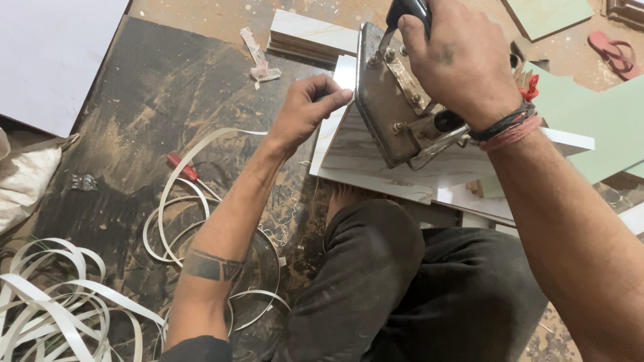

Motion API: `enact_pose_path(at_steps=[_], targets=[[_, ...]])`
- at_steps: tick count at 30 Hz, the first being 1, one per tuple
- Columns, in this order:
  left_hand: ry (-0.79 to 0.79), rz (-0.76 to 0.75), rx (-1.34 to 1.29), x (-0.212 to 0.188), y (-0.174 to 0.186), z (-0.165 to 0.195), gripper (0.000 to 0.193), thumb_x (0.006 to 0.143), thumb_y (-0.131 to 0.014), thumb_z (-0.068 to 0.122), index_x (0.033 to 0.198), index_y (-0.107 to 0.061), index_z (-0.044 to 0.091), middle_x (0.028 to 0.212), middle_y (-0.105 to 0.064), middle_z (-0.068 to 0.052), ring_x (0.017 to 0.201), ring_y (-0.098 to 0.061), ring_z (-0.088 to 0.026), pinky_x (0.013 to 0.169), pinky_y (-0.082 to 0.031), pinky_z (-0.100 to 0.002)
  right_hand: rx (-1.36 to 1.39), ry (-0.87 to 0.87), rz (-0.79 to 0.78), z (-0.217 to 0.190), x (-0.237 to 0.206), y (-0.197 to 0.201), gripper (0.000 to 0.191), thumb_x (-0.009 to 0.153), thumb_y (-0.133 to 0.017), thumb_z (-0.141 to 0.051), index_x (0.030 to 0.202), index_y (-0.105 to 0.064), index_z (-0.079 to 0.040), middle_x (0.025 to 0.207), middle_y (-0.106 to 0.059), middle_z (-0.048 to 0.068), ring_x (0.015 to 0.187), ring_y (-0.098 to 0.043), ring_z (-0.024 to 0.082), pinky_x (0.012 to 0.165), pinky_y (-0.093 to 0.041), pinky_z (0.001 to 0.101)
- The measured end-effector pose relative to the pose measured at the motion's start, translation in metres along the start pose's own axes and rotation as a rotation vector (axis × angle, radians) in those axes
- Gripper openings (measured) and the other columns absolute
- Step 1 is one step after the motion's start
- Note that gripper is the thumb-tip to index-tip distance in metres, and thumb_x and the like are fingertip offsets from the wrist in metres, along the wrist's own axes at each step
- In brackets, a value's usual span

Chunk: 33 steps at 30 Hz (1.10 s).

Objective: The person sits on the workshop floor and applies white edge banding tape to the raw edges of furniture panels. They align the tape along a panel edge, press it with a hand-held edge banding iron to melt the adhesive, then press and smooth the banding by hand and trim excess tape, working on several panels one at a time.

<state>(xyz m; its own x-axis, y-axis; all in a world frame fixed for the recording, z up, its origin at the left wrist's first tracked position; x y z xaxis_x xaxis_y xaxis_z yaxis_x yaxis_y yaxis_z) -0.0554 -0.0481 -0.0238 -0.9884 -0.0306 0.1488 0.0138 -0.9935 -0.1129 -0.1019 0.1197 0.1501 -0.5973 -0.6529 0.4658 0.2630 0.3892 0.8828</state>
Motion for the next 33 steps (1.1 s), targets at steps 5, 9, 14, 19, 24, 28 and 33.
enact_pose_path(at_steps=[5, 9, 14, 19, 24, 28, 33], targets=[[-0.099, 0.007, 0.230, 0.002, 0.005, 0.044, 0.027, 0.096, -0.076, 0.030, 0.088, -0.072, 0.005, 0.076, -0.065, 0.004, 0.071, -0.055, -0.005, 0.065, -0.046, -0.025, -0.003, -0.053, -0.029, 0.004, 0.002, -0.003, 0.029, 0.114, -0.059, -0.029, 0.121, -0.065, -0.002, 0.098, -0.070, 0.026, 0.085, -0.065, 0.049, 0.074, -0.050, 0.0585], [-0.185, 0.072, 0.646, 0.010, -0.001, 0.076, 0.033, 0.097, -0.074, 0.035, 0.088, -0.073, 0.003, 0.072, -0.066, -0.004, 0.067, -0.057, -0.013, 0.062, -0.045, -0.032, -0.003, -0.059, -0.034, 0.005, 0.003, -0.003, 0.030, 0.113, -0.059, -0.030, 0.118, -0.065, -0.001, 0.097, -0.070, 0.026, 0.086, -0.065, 0.049, 0.075, -0.050, 0.0587], [-0.237, 0.189, 0.727, -0.007, 0.004, 0.066, 0.031, 0.096, -0.069, 0.036, 0.097, -0.073, 0.005, 0.090, -0.077, -0.009, 0.077, -0.074, -0.021, 0.071, -0.054, -0.038, 0.005, -0.047, 0.001, 0.005, 0.003, -0.003, 0.029, 0.112, -0.058, -0.028, 0.118, -0.065, 0.000, 0.097, -0.070, 0.026, 0.085, -0.065, 0.049, 0.074, -0.050, 0.0583], [-0.036, 0.138, 0.712, -0.043, 0.020, 0.005, 0.030, 0.095, -0.071, 0.035, 0.103, -0.076, 0.007, 0.097, -0.077, -0.013, 0.093, -0.074, -0.028, 0.086, -0.056, -0.043, 0.004, -0.035, 0.035, 0.005, 0.002, -0.003, 0.028, 0.111, -0.059, -0.028, 0.117, -0.065, -0.001, 0.097, -0.070, 0.025, 0.085, -0.065, 0.048, 0.074, -0.050, 0.0574], [-0.442, 0.109, 0.786, -0.049, -0.012, 0.015, 0.053, 0.092, -0.075, 0.029, 0.131, -0.062, -0.004, 0.122, -0.070, -0.025, 0.113, -0.065, -0.039, 0.095, -0.049, -0.047, 0.001, -0.078, 0.007, 0.006, 0.003, -0.005, 0.030, 0.113, -0.060, -0.031, 0.115, -0.065, -0.002, 0.091, -0.070, 0.025, 0.080, -0.066, 0.047, 0.069, -0.050, 0.0577], [-0.223, -0.007, 0.358, -0.020, -0.035, -0.002, 0.037, 0.099, -0.071, 0.023, 0.125, -0.062, -0.001, 0.115, -0.074, -0.018, 0.110, -0.071, -0.027, 0.099, -0.054, -0.041, 0.007, -0.079, 0.028, 0.004, 0.003, -0.002, 0.032, 0.112, -0.062, -0.032, 0.113, -0.064, 0.000, 0.088, -0.071, 0.024, 0.077, -0.065, 0.048, 0.067, -0.051, 0.0573], [-0.115, 0.019, 0.297, -0.014, -0.034, -0.012, 0.022, 0.101, -0.072, 0.017, 0.116, -0.066, 0.001, 0.099, -0.076, -0.013, 0.095, -0.071, -0.019, 0.095, -0.060, -0.036, -0.033, -0.081, -0.004, 0.007, -0.003, 0.004, 0.033, 0.114, -0.061, -0.033, 0.110, -0.064, 0.000, 0.084, -0.069, 0.024, 0.075, -0.065, 0.047, 0.067, -0.050, 0.0571]])
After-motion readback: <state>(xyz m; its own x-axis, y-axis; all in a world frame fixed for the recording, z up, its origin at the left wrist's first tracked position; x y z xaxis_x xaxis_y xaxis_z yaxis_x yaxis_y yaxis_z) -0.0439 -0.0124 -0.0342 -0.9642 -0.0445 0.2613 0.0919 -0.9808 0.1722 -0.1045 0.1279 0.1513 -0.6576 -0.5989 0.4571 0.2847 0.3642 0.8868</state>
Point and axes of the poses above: each hand's wrist, its own x-axis towards the middle knuckle, its own y-axis out of the back of the hand, z = x × y, the point moved 8 cm from there along x, towards the middle knuckle
